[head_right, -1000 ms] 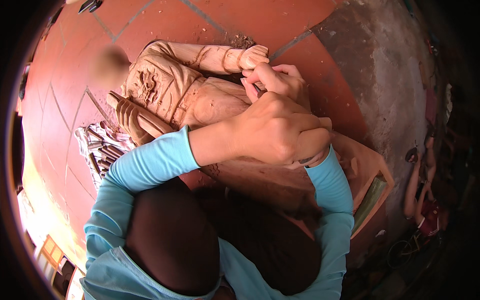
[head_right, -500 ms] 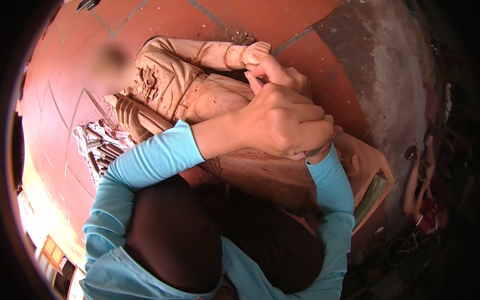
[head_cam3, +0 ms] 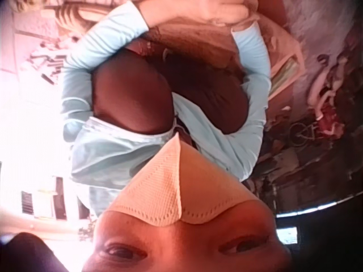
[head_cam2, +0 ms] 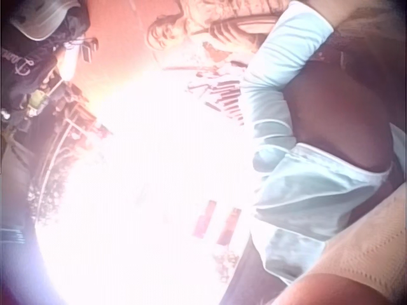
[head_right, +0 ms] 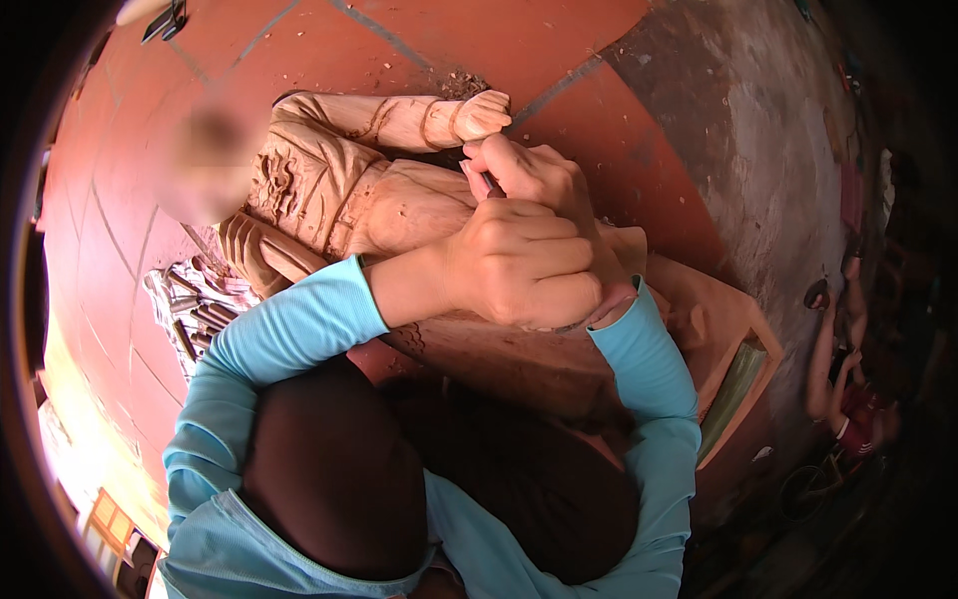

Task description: The person is carving a wooden statue of a standing figure using a chisel and a mallet. They repeatedly strike the chisel to shape the wood, focusing on the torso and arm areas of the sculpture.

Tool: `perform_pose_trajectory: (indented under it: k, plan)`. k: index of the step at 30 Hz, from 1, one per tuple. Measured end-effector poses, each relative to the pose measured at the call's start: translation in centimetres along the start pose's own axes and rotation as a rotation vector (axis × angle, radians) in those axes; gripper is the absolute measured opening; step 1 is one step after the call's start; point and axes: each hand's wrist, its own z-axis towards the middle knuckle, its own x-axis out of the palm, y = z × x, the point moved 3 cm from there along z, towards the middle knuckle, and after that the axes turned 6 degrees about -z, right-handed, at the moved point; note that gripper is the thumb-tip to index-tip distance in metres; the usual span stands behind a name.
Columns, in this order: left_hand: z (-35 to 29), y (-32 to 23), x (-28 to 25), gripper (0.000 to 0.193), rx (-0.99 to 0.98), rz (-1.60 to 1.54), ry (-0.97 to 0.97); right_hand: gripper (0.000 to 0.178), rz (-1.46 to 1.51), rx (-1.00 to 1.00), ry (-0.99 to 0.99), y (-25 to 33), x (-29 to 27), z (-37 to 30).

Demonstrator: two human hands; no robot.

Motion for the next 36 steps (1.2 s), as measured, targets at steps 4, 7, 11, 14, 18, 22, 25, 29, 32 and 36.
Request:
perform_pose_trajectory:
  k: [4, 7, 11, 14, 18, 22, 25, 29, 32, 36]
  plan:
    - [0.4, 0.3, 0.7, 0.015, -0.065, -0.008, 0.059, 0.014, 0.097, 0.162, 0.049, 0.5, -0.6, 0.0]
    - [0.8, 0.2, 1.3, 0.013, -0.126, 0.025, 0.063, 0.014, 0.085, 0.097, 0.053, -1.2, -0.3, -0.4]
    - [0.3, 0.0, 1.1, 0.014, -0.107, 0.061, 0.092, 0.015, 0.256, 0.178, 0.074, -0.6, -0.3, 0.1]
    - [0.6, -0.3, 1.1, 0.015, -0.159, 0.036, 0.091, 0.017, 0.306, 0.074, 0.118, -0.9, -0.1, -0.5]
    - [0.7, -1.2, 0.8, 0.017, -0.176, -0.042, 0.182, 0.017, 0.324, 0.075, 0.129, -0.8, 0.5, -1.0]
    - [2.7, -1.9, -0.7, 0.03, -0.46, -0.275, 0.378, 0.019, 0.444, 0.228, 0.091, -0.3, -1.1, -2.0]
    - [4.8, -1.4, -3.6, 0.043, -0.572, -0.324, 0.415, 0.028, 0.197, 0.105, 0.022, -1.7, -2.9, -3.6]
    - [4.3, 2.1, -10.2, 0.026, -0.869, -0.325, 0.139, 0.036, 0.019, 0.334, -0.11, -1.2, -8.6, -5.2]
    - [4.1, 3.8, -14.5, 0.029, -1.217, -0.431, -0.145, 0.039, -0.408, 0.591, -0.221, -1.5, -14.3, -10.8]
    - [3.1, 6.7, -15.1, 0.036, -1.307, -0.394, -0.121, 0.052, -0.812, 0.902, -0.133, -3.2, -19.3, -24.0]
